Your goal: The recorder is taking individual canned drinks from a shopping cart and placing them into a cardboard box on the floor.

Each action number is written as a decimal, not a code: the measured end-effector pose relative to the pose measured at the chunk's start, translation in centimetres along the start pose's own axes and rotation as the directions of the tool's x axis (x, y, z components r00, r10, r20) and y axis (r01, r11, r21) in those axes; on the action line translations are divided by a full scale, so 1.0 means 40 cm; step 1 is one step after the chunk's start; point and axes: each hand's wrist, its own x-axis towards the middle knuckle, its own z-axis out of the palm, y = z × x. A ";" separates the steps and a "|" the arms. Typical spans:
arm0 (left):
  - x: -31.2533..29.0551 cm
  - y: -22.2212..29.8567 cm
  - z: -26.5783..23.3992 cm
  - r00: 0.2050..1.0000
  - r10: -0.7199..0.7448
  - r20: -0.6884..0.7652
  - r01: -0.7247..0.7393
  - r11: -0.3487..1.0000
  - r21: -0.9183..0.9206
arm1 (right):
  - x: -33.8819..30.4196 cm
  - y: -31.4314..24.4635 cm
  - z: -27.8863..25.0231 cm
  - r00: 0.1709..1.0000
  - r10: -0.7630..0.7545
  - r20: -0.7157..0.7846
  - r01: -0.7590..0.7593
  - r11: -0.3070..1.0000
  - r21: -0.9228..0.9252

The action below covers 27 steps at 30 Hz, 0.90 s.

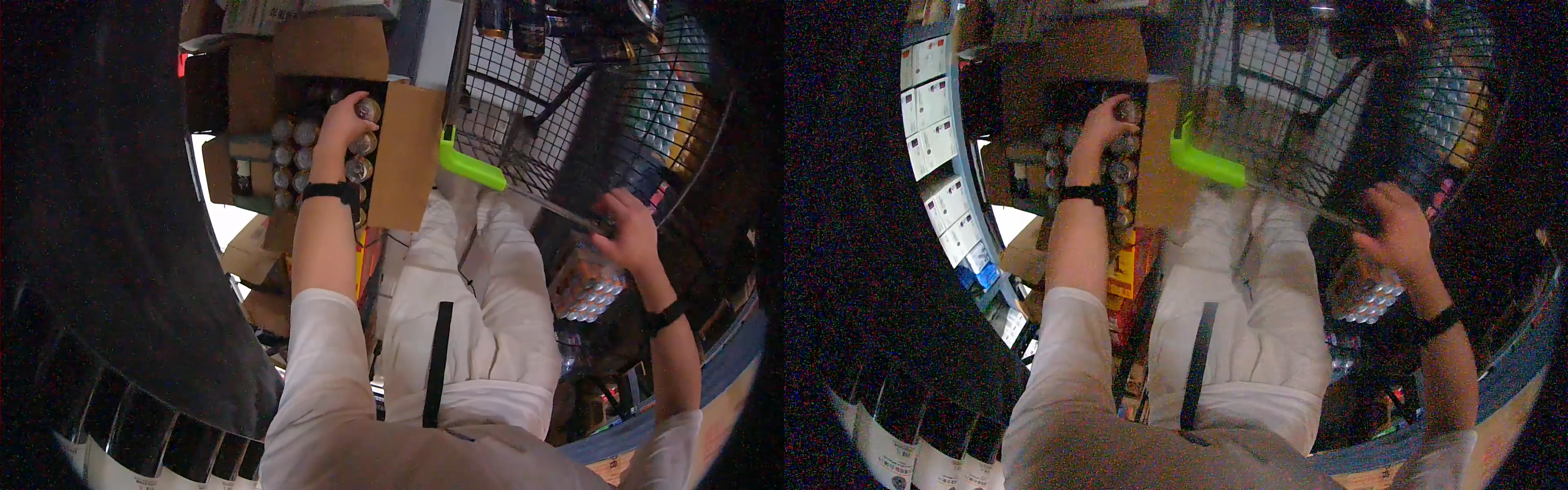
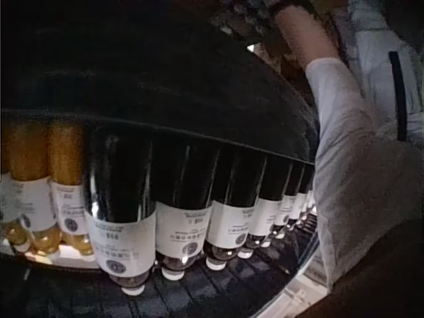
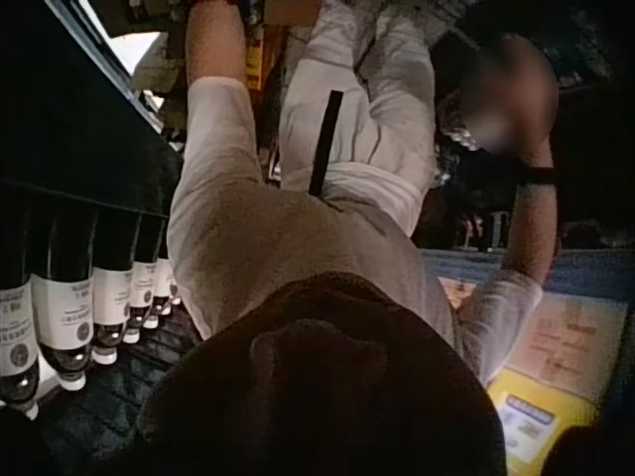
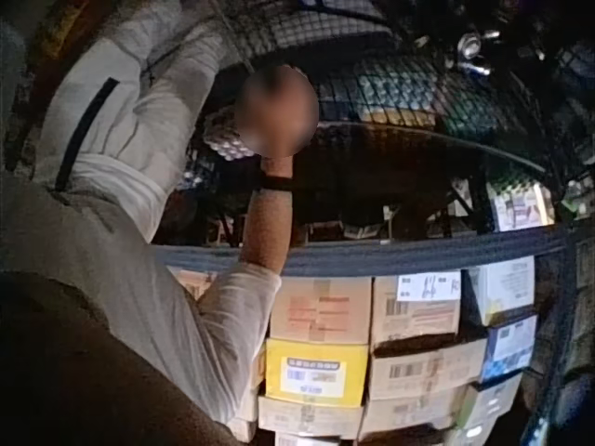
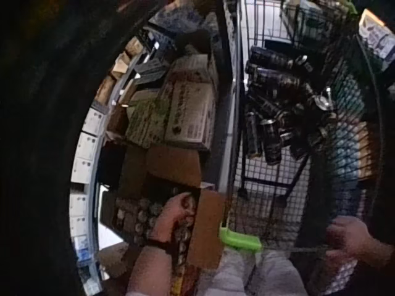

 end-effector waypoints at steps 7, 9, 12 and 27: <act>-0.034 0.031 -0.004 0.998 -0.058 0.003 0.058 0.998 -0.001 | 0.004 -0.013 -0.003 0.996 -0.075 -0.057 0.073 0.996 -0.045; -0.057 0.042 -0.036 0.990 0.030 -0.136 -0.040 0.996 -0.074 | 0.014 -0.023 -0.012 0.998 -0.056 -0.012 0.057 0.998 0.039; -0.096 0.116 -0.114 0.943 0.012 -0.332 -0.031 0.998 -0.053 | 0.021 -0.039 -0.023 0.998 -0.059 -0.008 0.060 0.995 0.075; 0.108 0.984 -0.132 0.971 0.228 0.080 -0.213 0.964 -0.157 | 0.028 -0.035 -0.035 0.983 0.009 0.184 -0.023 0.997 0.075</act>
